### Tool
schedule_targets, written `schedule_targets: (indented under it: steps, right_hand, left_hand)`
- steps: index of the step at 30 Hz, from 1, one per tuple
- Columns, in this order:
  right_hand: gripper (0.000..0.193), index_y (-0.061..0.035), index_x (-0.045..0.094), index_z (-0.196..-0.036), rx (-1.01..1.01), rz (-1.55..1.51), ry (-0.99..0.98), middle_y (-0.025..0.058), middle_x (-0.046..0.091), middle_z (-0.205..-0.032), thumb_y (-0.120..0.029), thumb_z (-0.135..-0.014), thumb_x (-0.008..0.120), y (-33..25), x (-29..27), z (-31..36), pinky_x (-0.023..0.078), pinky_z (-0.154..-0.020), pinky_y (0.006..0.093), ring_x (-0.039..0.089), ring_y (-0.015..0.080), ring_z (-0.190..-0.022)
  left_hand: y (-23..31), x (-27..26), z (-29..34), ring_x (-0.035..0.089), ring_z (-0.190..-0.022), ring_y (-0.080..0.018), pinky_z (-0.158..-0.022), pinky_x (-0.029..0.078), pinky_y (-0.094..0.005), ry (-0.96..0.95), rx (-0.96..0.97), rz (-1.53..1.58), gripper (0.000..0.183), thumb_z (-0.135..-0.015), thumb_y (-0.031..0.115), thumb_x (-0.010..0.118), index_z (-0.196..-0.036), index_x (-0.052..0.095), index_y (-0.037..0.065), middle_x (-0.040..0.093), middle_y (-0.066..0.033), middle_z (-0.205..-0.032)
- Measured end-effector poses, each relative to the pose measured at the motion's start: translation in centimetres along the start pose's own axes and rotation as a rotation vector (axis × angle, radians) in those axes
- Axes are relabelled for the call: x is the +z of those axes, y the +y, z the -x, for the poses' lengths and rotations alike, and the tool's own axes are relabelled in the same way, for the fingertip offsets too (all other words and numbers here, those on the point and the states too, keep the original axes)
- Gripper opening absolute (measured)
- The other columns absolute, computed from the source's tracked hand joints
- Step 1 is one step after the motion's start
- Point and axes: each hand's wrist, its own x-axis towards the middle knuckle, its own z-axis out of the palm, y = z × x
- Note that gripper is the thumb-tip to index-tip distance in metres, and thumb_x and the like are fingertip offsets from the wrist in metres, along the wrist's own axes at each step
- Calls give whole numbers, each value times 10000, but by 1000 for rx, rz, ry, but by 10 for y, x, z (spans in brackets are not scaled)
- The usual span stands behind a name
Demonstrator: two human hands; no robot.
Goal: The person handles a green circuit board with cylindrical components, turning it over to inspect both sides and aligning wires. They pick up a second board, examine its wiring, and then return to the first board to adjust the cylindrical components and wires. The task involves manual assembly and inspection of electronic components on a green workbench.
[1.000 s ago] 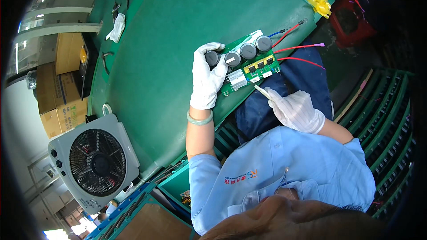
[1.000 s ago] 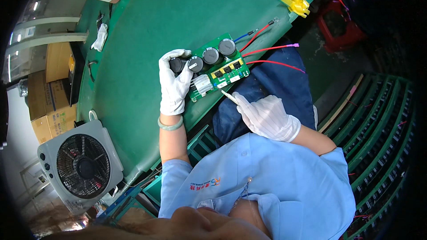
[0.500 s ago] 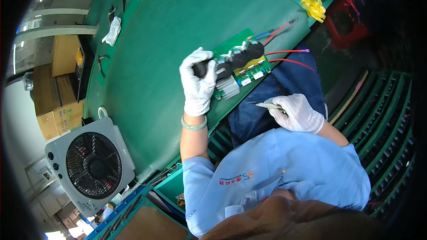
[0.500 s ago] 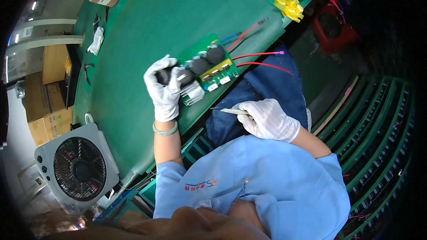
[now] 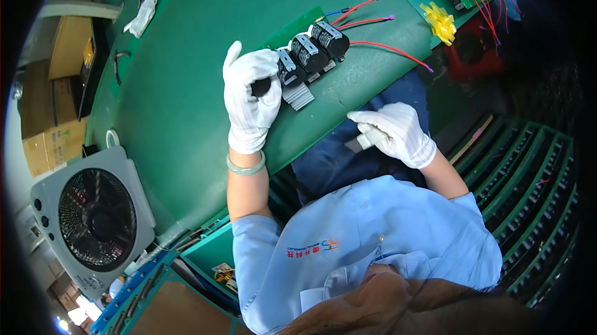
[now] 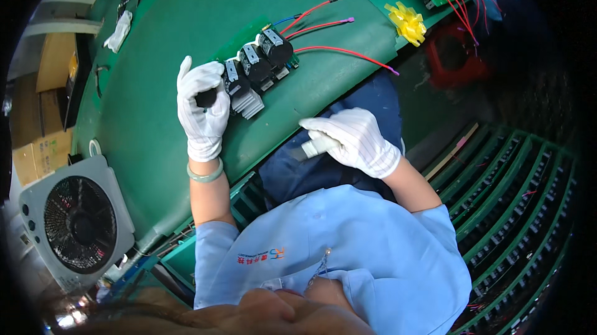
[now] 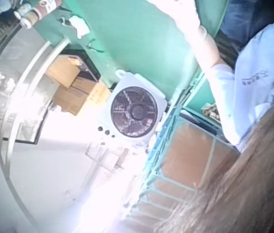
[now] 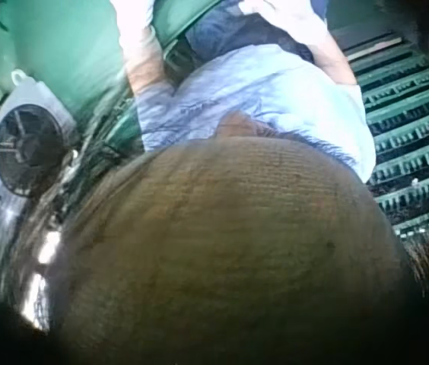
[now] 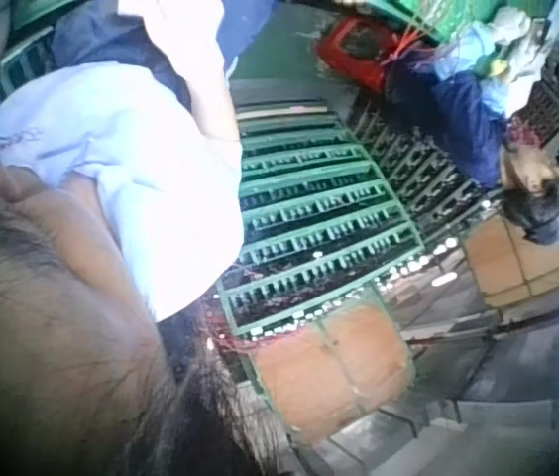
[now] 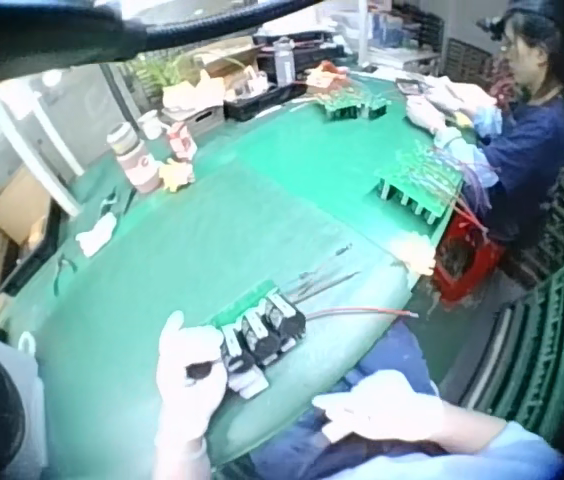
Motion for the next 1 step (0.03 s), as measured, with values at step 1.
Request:
schedule_targets:
  steps: [1]
  right_hand:
    - [426, -79, 687, -1190, -61, 90, -3, 67, 638, -693, -122, -773, 765, 1, -6, -12, 476, -550, 372, 609, 284, -582]
  left_hand:
    - [-5, 0, 5, 704, -970, -247, -1119, 390, -508, 8, -33, 28, 247, -806, -51, 695, -955, 587, 113, 726, -83, -996]
